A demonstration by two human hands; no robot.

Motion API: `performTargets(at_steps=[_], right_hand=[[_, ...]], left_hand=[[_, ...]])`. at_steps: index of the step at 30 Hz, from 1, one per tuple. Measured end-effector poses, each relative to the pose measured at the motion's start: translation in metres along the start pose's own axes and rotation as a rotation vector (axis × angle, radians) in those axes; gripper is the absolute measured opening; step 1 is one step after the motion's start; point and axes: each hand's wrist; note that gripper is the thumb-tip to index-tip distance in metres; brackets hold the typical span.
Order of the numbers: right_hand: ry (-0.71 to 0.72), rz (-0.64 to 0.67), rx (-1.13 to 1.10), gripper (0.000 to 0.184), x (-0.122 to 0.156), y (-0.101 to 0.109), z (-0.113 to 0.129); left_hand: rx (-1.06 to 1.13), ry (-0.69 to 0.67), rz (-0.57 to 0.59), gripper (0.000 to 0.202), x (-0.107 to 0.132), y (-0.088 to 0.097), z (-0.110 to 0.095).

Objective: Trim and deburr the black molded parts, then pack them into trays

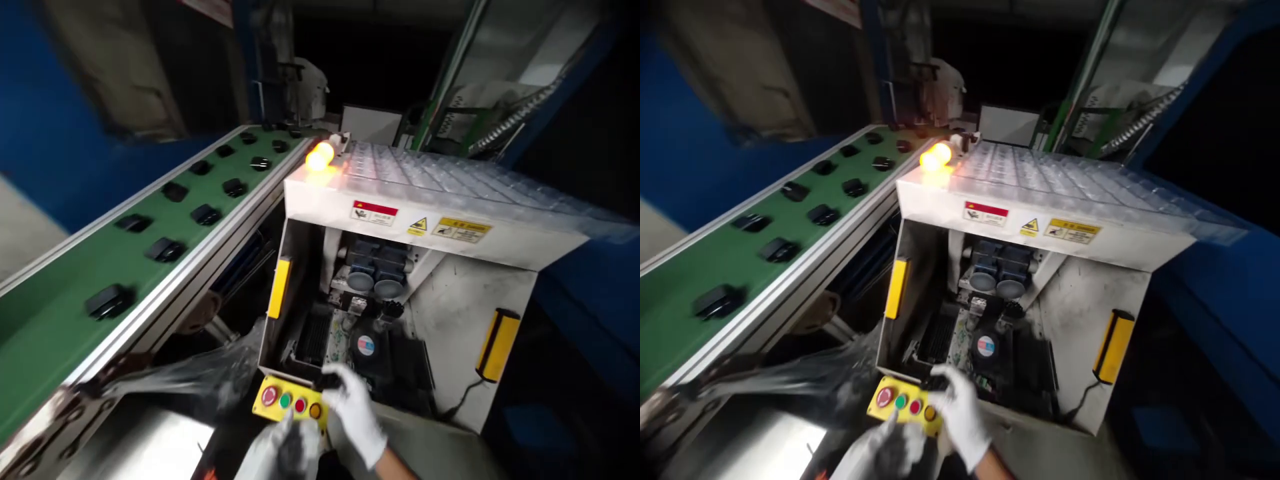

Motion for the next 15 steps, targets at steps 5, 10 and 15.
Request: performTargets(at_steps=[5,10,15], right_hand=[[-0.165,-0.347,-0.15,0.036,-0.114,0.058,-0.054],[-0.292,-0.385,-0.291,0.033,-0.147,0.049,-0.084],[-0.359,-0.359,-0.315,0.03,-0.149,0.048,-0.09]], left_hand=[[-0.012,-0.063,0.056,0.026,-0.128,-0.077,-0.016],[0.022,-0.143,0.163,0.034,-0.209,-0.126,-0.026],[0.008,-0.123,0.279,0.022,-0.236,-0.134,-0.023]])
Point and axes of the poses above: each hand's wrist, its own x-axis away from the middle knuckle, its own y-axis out of the back of the hand, z = x × y, and after that the axes turned 7 degrees about -z, right-handed
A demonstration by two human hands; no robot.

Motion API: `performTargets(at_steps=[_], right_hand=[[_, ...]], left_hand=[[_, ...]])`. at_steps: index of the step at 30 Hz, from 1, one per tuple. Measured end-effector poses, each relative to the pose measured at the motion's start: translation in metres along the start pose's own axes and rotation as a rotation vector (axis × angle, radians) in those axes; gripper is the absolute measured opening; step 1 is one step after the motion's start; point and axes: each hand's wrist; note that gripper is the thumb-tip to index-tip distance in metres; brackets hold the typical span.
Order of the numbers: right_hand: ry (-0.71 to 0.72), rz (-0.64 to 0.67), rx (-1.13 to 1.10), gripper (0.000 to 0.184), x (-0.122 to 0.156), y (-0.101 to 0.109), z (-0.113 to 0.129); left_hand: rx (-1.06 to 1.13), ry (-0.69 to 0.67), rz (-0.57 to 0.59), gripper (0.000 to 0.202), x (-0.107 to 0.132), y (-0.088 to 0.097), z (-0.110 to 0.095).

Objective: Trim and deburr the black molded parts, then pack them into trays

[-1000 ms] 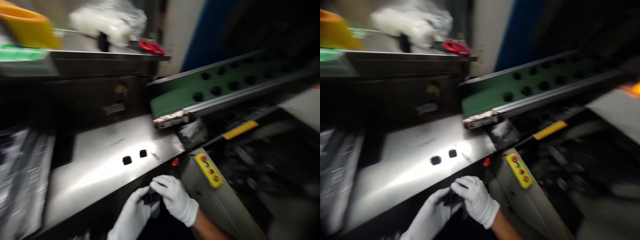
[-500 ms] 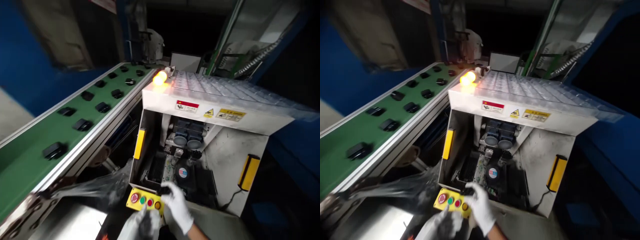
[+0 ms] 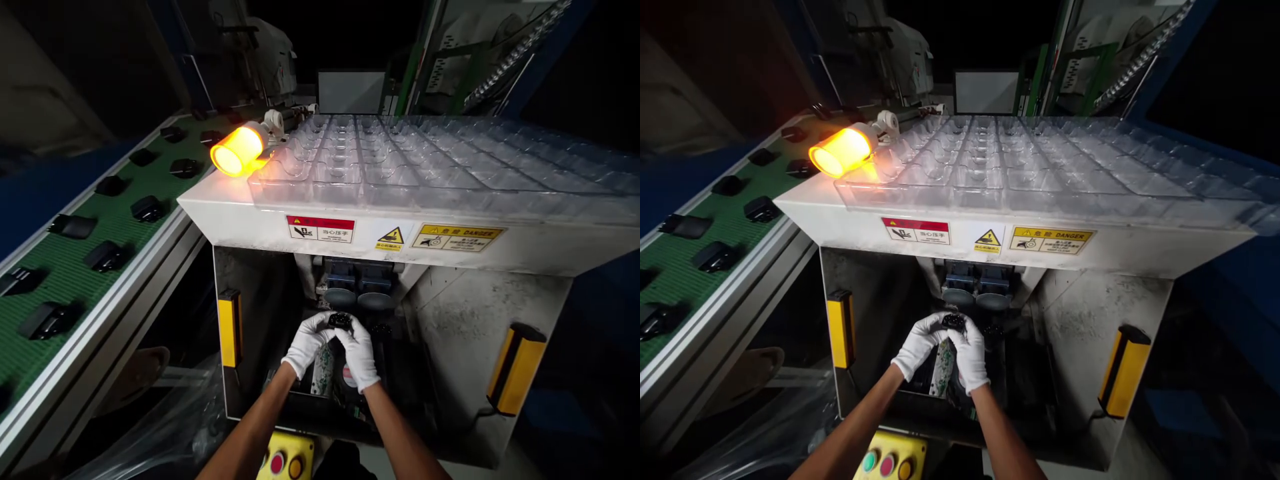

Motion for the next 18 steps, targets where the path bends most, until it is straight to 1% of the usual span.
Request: performTargets(at_steps=[3,7,11,15,18], right_hand=[[-0.013,0.006,0.048,0.029,-0.002,0.004,0.002],[-0.009,0.014,0.161,0.028,-0.004,0.007,0.009],[0.011,0.026,0.306,0.027,-0.005,0.007,0.015],[0.051,0.042,0.449,0.026,-0.003,0.008,0.017],[0.079,0.072,0.576,0.028,-0.003,0.011,0.029]], left_hand=[[0.009,0.001,-0.005,0.021,-0.001,0.003,0.008],[0.031,-0.019,-0.032,0.022,0.002,0.003,0.016],[0.029,-0.047,-0.008,0.025,0.003,0.001,0.017],[0.005,-0.07,-0.02,0.026,0.003,0.002,0.018],[-0.015,-0.083,-0.022,0.025,0.004,0.003,0.019]])
Point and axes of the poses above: each hand's wrist, its own x-axis away from the middle knuckle, its own y-axis out of the back of the hand, z = x × y, and after that the axes turned 7 degrees about -z, right-handed
